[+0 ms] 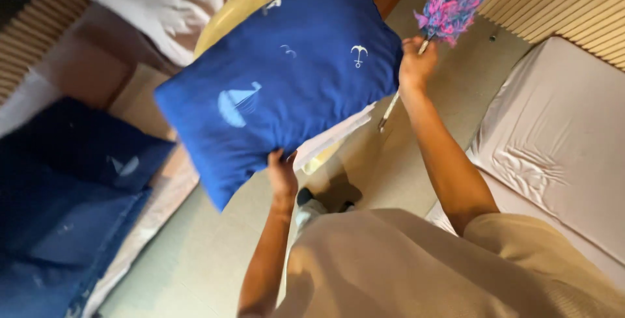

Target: The person moves several blue pillows from a mattress to a bunk bed. They then retrieve a duster and use it to wipe the pillows on the bunk bed.

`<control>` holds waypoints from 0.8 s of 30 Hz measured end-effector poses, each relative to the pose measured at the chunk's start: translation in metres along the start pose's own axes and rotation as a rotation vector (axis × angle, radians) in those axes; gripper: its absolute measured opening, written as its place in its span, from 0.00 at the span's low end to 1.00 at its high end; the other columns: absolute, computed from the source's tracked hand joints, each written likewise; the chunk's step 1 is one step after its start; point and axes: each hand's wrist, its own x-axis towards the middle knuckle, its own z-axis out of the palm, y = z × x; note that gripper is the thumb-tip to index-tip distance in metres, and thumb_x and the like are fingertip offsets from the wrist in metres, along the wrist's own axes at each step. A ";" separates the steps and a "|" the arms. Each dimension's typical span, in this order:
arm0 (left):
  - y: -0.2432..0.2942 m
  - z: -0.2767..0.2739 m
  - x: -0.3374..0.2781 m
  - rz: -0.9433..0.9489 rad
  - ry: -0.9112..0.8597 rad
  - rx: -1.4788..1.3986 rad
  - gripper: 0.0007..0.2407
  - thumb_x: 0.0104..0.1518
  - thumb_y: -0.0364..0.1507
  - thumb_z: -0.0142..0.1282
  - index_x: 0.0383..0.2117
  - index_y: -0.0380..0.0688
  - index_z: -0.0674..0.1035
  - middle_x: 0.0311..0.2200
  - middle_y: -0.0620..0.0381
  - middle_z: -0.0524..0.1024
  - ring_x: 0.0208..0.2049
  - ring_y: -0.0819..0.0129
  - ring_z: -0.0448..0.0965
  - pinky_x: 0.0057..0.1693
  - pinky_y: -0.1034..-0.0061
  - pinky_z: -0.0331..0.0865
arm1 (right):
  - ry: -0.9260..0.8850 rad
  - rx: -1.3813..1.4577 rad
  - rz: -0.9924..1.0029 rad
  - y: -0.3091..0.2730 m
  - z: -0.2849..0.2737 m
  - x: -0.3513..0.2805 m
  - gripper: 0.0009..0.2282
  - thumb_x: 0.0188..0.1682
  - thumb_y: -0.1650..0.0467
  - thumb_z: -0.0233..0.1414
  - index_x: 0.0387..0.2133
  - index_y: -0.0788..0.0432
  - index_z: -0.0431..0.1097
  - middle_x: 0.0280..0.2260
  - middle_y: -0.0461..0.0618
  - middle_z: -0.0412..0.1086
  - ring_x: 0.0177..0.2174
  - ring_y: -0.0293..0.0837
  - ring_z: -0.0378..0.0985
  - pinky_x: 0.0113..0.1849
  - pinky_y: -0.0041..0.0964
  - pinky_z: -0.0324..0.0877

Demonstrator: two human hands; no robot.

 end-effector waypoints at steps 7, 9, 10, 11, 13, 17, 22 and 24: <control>-0.031 -0.031 0.034 -0.283 0.009 0.303 0.34 0.61 0.42 0.54 0.68 0.37 0.55 0.70 0.32 0.47 0.68 0.37 0.59 0.68 0.36 0.45 | 0.000 -0.390 -0.160 0.046 0.028 -0.092 0.10 0.47 0.62 0.58 0.24 0.53 0.69 0.24 0.53 0.73 0.29 0.56 0.78 0.35 0.45 0.71; -0.030 -0.035 0.040 -0.306 0.021 0.325 0.32 0.63 0.41 0.51 0.69 0.38 0.52 0.70 0.31 0.47 0.67 0.36 0.60 0.68 0.37 0.46 | -0.092 -0.401 -0.040 0.041 0.026 -0.118 0.09 0.42 0.61 0.61 0.26 0.52 0.72 0.28 0.48 0.78 0.33 0.53 0.82 0.38 0.45 0.73; -0.028 -0.034 0.039 -0.337 0.016 0.460 0.31 0.64 0.43 0.48 0.68 0.39 0.54 0.67 0.35 0.56 0.65 0.39 0.65 0.64 0.44 0.54 | -0.120 -0.382 -0.065 0.027 0.020 -0.134 0.12 0.46 0.61 0.59 0.26 0.57 0.71 0.27 0.57 0.76 0.34 0.61 0.80 0.37 0.53 0.71; -0.024 -0.032 0.042 -0.363 0.012 0.591 0.29 0.66 0.45 0.45 0.68 0.41 0.55 0.65 0.39 0.64 0.62 0.42 0.70 0.60 0.51 0.62 | -0.150 -0.360 -0.095 0.013 0.019 -0.148 0.16 0.50 0.60 0.58 0.26 0.63 0.70 0.27 0.67 0.74 0.34 0.69 0.78 0.37 0.60 0.68; -0.031 -0.058 0.058 -0.302 0.035 0.769 0.22 0.62 0.43 0.50 0.56 0.42 0.66 0.49 0.42 0.74 0.47 0.49 0.79 0.45 0.61 0.67 | -0.240 -0.320 -0.132 0.002 0.003 -0.174 0.15 0.55 0.61 0.52 0.25 0.59 0.69 0.24 0.59 0.75 0.31 0.62 0.79 0.35 0.52 0.70; -0.040 -0.092 0.076 -0.058 0.066 1.250 0.08 0.57 0.41 0.55 0.34 0.57 0.83 0.25 0.61 0.85 0.27 0.71 0.87 0.34 0.80 0.74 | -0.559 -0.466 -0.275 0.037 -0.027 -0.190 0.14 0.59 0.62 0.48 0.25 0.56 0.67 0.19 0.56 0.73 0.28 0.61 0.80 0.31 0.54 0.71; -0.029 -0.097 0.060 0.070 0.074 1.352 0.11 0.58 0.39 0.50 0.42 0.57 0.80 0.29 0.62 0.85 0.36 0.64 0.86 0.48 0.67 0.74 | -0.784 -0.583 -0.122 0.041 -0.044 -0.195 0.18 0.56 0.57 0.49 0.27 0.60 0.70 0.28 0.62 0.75 0.36 0.66 0.79 0.36 0.60 0.71; -0.002 -0.085 0.041 0.110 0.103 1.346 0.14 0.57 0.38 0.51 0.48 0.54 0.78 0.30 0.60 0.85 0.37 0.63 0.86 0.49 0.65 0.73 | -0.772 -0.466 -0.198 0.039 -0.037 -0.202 0.16 0.57 0.62 0.51 0.28 0.63 0.70 0.27 0.66 0.74 0.36 0.68 0.78 0.35 0.60 0.71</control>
